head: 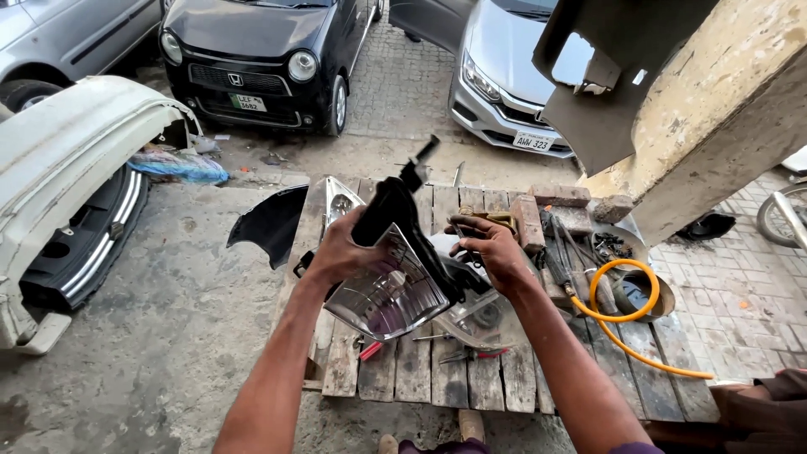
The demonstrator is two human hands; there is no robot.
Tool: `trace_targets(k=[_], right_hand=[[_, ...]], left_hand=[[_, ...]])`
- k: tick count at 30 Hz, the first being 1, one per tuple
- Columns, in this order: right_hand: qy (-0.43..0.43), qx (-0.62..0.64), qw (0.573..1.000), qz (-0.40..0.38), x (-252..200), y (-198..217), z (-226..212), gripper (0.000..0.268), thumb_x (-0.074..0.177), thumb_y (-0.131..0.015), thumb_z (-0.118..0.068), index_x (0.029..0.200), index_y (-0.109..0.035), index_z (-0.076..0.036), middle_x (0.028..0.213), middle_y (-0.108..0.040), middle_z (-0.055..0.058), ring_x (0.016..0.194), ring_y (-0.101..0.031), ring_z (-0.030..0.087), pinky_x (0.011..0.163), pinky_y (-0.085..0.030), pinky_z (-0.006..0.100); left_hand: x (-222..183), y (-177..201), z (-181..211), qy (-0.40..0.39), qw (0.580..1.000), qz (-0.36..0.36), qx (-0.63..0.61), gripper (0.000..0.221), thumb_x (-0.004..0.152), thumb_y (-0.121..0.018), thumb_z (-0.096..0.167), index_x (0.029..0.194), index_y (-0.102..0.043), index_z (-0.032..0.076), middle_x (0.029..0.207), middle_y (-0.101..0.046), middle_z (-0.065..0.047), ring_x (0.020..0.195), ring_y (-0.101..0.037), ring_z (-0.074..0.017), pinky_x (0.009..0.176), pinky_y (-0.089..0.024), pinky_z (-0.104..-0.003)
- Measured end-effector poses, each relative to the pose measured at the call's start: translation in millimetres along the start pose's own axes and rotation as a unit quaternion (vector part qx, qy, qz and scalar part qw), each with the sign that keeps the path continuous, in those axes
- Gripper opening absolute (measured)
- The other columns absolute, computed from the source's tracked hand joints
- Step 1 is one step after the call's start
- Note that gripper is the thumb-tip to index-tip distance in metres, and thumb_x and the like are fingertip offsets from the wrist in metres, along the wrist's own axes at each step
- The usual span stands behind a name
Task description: Assembling a car headlight by fitting the lens into the housing.
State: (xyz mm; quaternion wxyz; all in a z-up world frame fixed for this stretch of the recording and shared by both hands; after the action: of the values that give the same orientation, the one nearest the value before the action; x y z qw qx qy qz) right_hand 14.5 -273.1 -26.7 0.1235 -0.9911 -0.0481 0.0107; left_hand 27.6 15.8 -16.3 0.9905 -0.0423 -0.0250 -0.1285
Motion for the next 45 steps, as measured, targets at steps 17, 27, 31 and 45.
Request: trace_targets(k=[17, 27, 31, 45], right_hand=[[-0.077, 0.004, 0.997, -0.005, -4.6, -19.4, -13.8, 0.066, 0.062, -0.048, 0.025, 0.127, -0.056, 0.023, 0.112, -0.06, 0.034, 0.104, -0.069, 0.047, 0.088, -0.059, 0.054], [-0.046, -0.003, 0.999, 0.029, 19.8, 26.9, 32.0, 0.05, 0.076, -0.074, 0.014, 0.125, -0.064, 0.013, 0.1, -0.068, 0.02, 0.092, -0.072, 0.026, 0.082, -0.063, 0.041], [-0.062, 0.005, 0.997, 0.054, 21.9, 34.6, 46.3, 0.044, 0.082, -0.083, -0.001, 0.121, -0.066, 0.01, 0.099, -0.07, 0.02, 0.087, -0.072, 0.024, 0.079, -0.064, 0.045], [-0.059, 0.004, 0.99, 0.128, 41.8, 70.3, 112.2, 0.014, 0.091, -0.074, -0.003, 0.104, -0.07, 0.001, 0.074, -0.06, 0.009, 0.058, -0.06, 0.017, 0.067, -0.064, 0.045]], left_hand=[[9.9, -29.6, 25.0, -0.122, 0.959, 0.038, 0.252, 0.057, 0.074, -0.083, 0.015, 0.128, -0.067, 0.016, 0.095, -0.073, -0.015, 0.092, -0.073, -0.0346, 0.08, -0.056, -0.052], [-16.4, -81.3, 39.8, -0.174, 0.934, -0.002, 0.313, 0.073, 0.069, -0.075, 0.007, 0.141, -0.063, 0.014, 0.103, -0.075, -0.02, 0.096, -0.074, -0.0497, 0.085, -0.058, -0.061], [-7.2, -80.1, 9.5, -0.197, 0.918, 0.003, 0.344, 0.077, 0.069, -0.074, 0.009, 0.144, -0.059, 0.017, 0.107, -0.074, -0.022, 0.104, -0.071, -0.0522, 0.09, -0.057, -0.066], [-25.3, -98.1, 30.1, -0.208, 0.917, -0.079, 0.33, 0.092, 0.065, -0.07, -0.004, 0.154, -0.056, 0.016, 0.114, -0.078, -0.02, 0.107, -0.074, -0.0458, 0.093, -0.06, -0.057]])
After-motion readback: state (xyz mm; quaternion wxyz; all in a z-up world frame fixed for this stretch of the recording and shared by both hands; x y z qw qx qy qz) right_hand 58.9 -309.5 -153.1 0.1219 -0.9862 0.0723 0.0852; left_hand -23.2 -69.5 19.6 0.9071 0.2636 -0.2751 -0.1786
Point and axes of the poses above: each hand's wrist, its own x-axis towards the middle knuckle, its own y-axis out of the back of the hand, z = x × y, the point moved 2 cm from there along x, towards the middle knuckle
